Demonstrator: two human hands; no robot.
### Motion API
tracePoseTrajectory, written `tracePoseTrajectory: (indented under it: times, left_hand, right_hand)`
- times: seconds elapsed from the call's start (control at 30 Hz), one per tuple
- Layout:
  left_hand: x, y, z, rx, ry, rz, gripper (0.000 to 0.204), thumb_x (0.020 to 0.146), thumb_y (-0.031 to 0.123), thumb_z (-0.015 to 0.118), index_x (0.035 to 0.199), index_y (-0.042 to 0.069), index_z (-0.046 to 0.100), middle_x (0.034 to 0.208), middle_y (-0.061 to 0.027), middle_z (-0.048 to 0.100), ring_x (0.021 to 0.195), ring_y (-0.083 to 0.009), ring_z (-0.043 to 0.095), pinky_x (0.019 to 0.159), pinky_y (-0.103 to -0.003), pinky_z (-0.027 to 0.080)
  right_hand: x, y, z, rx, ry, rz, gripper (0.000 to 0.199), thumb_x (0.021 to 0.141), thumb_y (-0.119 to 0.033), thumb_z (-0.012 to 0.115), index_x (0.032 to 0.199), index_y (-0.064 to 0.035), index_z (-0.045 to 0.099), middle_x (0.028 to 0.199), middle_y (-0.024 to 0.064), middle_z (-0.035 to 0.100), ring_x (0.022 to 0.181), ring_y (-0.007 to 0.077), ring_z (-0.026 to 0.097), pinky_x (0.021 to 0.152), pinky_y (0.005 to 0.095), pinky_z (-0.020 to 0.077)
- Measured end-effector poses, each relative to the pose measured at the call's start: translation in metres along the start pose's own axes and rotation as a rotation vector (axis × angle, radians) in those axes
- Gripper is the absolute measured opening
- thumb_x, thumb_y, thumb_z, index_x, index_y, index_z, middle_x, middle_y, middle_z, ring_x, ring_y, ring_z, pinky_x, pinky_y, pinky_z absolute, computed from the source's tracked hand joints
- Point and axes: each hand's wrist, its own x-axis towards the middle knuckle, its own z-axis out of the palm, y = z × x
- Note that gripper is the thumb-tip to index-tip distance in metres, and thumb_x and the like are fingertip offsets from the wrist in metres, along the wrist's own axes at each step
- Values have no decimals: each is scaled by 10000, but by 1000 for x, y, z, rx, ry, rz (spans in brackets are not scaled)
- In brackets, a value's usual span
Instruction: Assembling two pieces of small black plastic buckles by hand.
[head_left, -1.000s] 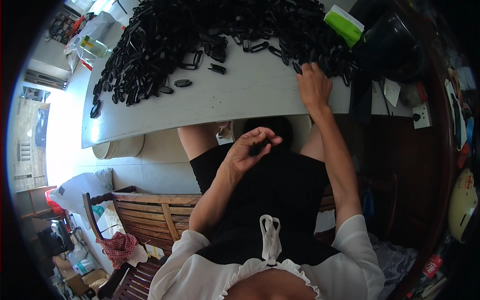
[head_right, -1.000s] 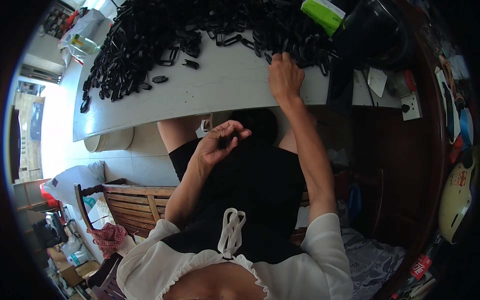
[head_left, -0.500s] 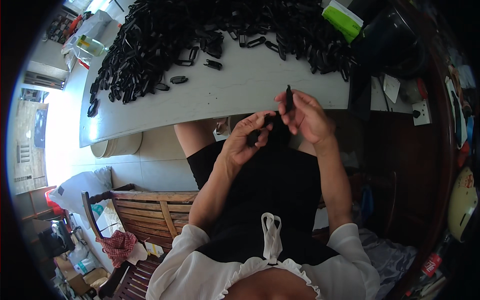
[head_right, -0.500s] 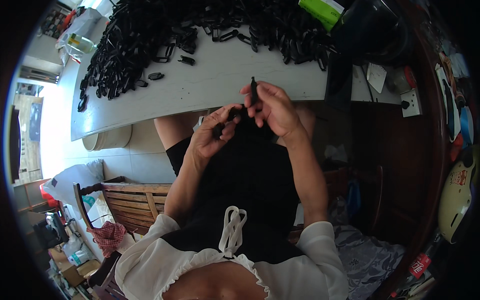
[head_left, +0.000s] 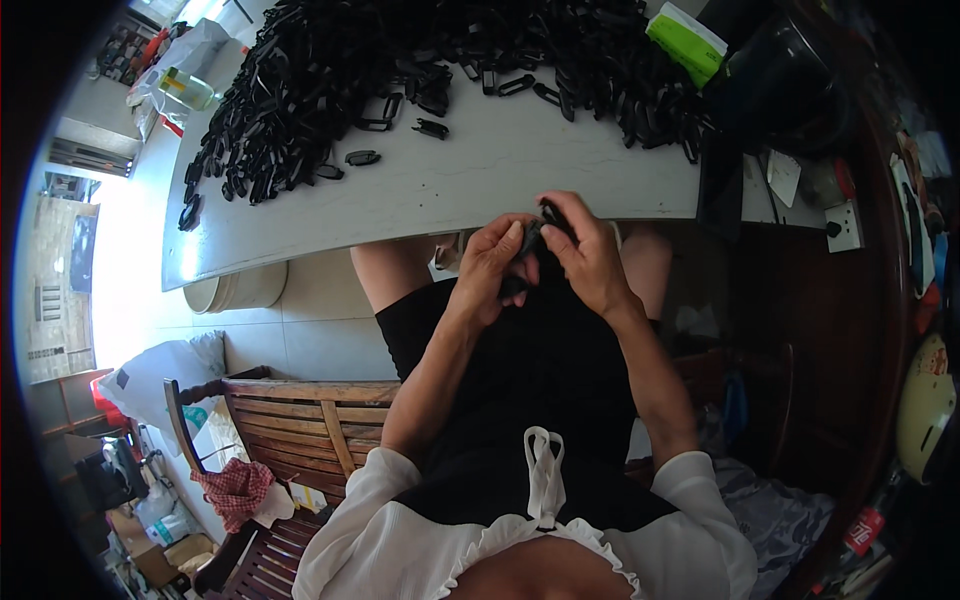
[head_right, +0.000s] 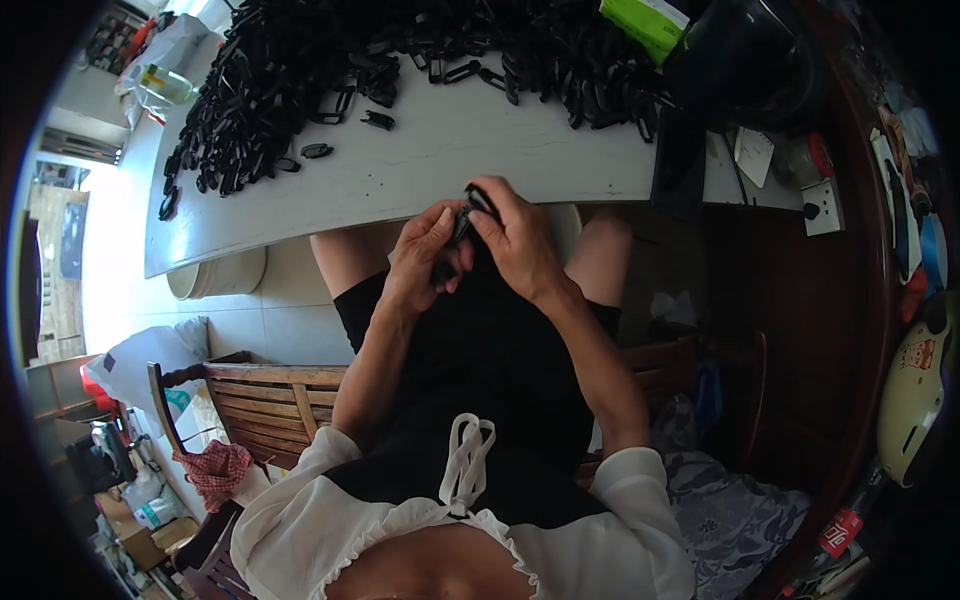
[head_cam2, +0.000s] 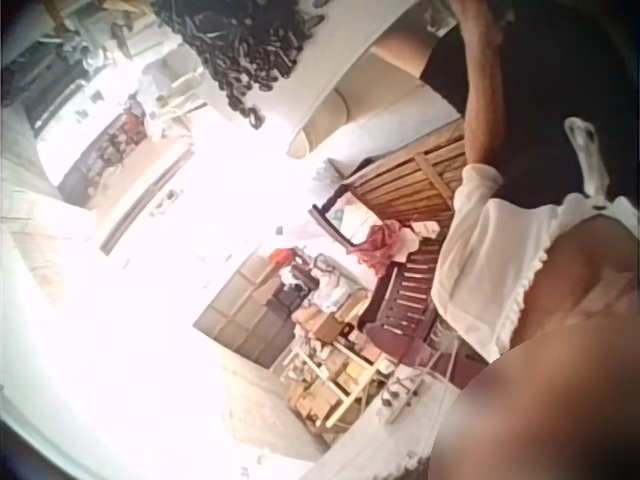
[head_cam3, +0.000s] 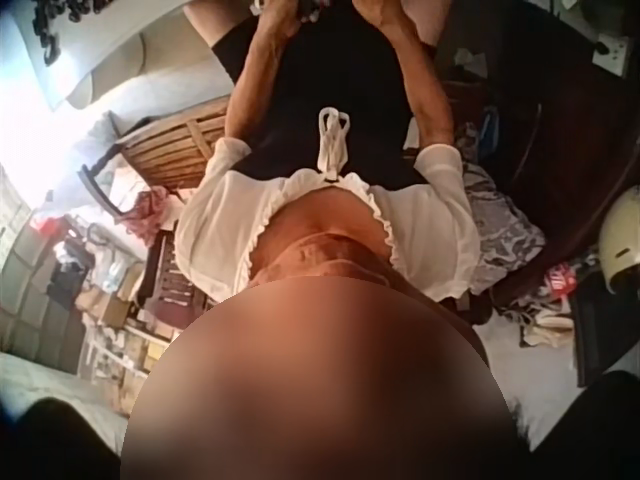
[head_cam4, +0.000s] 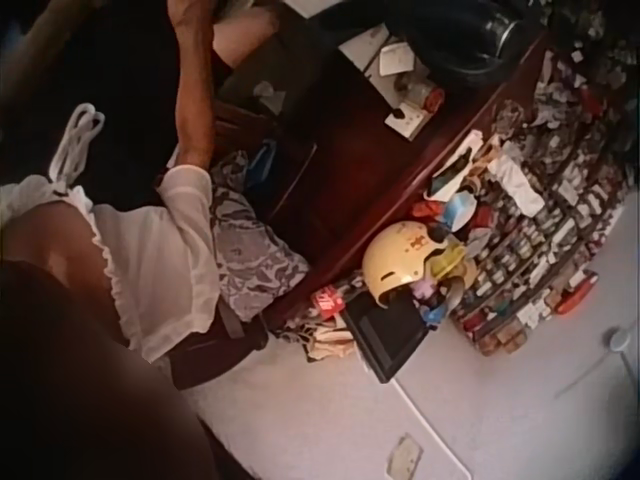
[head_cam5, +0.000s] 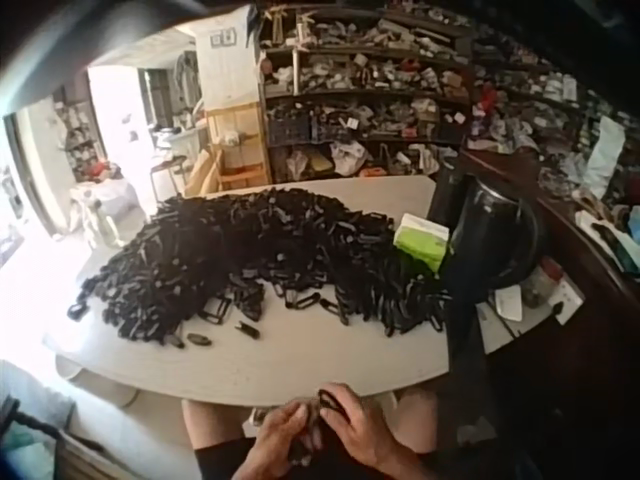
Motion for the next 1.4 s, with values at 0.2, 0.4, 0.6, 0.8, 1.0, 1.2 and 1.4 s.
tracePoseTrajectory:
  times: [0.2, 0.4, 0.6, 0.8, 1.0, 1.2, 1.4]
  left_hand:
    - [-9, 9, 6, -27, -7, 97, 358, 980, 270, 442, 1257, 43, 450, 663, -75, 577, 456, -84, 492, 394, -187, 378]
    - [-3, -8, -3, -52, -20, 244, 254, 914, 172, 570, 1117, 24, 599, 698, -50, 586, 525, -73, 504, 421, -169, 382]
    - [12, -15, -3, 433, 243, 742, 241, 928, 240, 561, 1039, 36, 624, 674, -15, 568, 534, -64, 487, 433, -179, 367]
    - [-1, 1, 3, -23, 14, 230, 400, 989, 405, 377, 1006, 46, 553, 652, -11, 530, 560, -54, 460, 458, -190, 327]
    - [-3, 1, 7, 13, 70, 172, 351, 998, 350, 379, 918, 56, 554, 641, -13, 540, 499, -49, 419, 436, -170, 294]
    - [-5, 1, 2, 105, -9, 141, 302, 991, 312, 413, 894, 70, 565, 621, -10, 574, 479, -34, 415, 425, -177, 288]
    - [-7, 0, 1, 149, 12, 118, 313, 981, 314, 432, 871, 52, 562, 601, -50, 577, 436, -54, 400, 404, -186, 284]
  right_hand:
    - [-5, 3, 0, 80, -184, 375, 196, 937, -182, 520, 1042, -17, 538, 724, 57, 568, 507, 76, 487, 400, 216, 375]
    - [-15, 6, 6, 951, -121, 632, 190, 954, -221, 490, 947, -36, 530, 661, 11, 493, 476, 61, 443, 348, 199, 374]
    - [-19, 4, 9, 603, -66, 524, 216, 974, -224, 447, 1007, -24, 521, 687, 37, 513, 465, 68, 428, 356, 192, 359]
    - [-5, -4, 5, -167, 38, -179, 177, 952, -168, 479, 1000, -5, 531, 726, 72, 550, 530, 168, 524, 452, 303, 414]
    - [-1, -17, -1, -610, -56, -178, 123, 849, -92, 597, 877, -7, 513, 739, 131, 587, 608, 294, 589, 496, 375, 433]
    - [1, -21, -1, -726, -102, -194, 152, 847, -96, 599, 788, -21, 481, 678, 120, 571, 570, 275, 588, 469, 373, 428]
    - [2, -28, -2, -924, -263, -138, 84, 778, -34, 560, 732, 6, 503, 620, 144, 576, 529, 256, 621, 484, 339, 498]
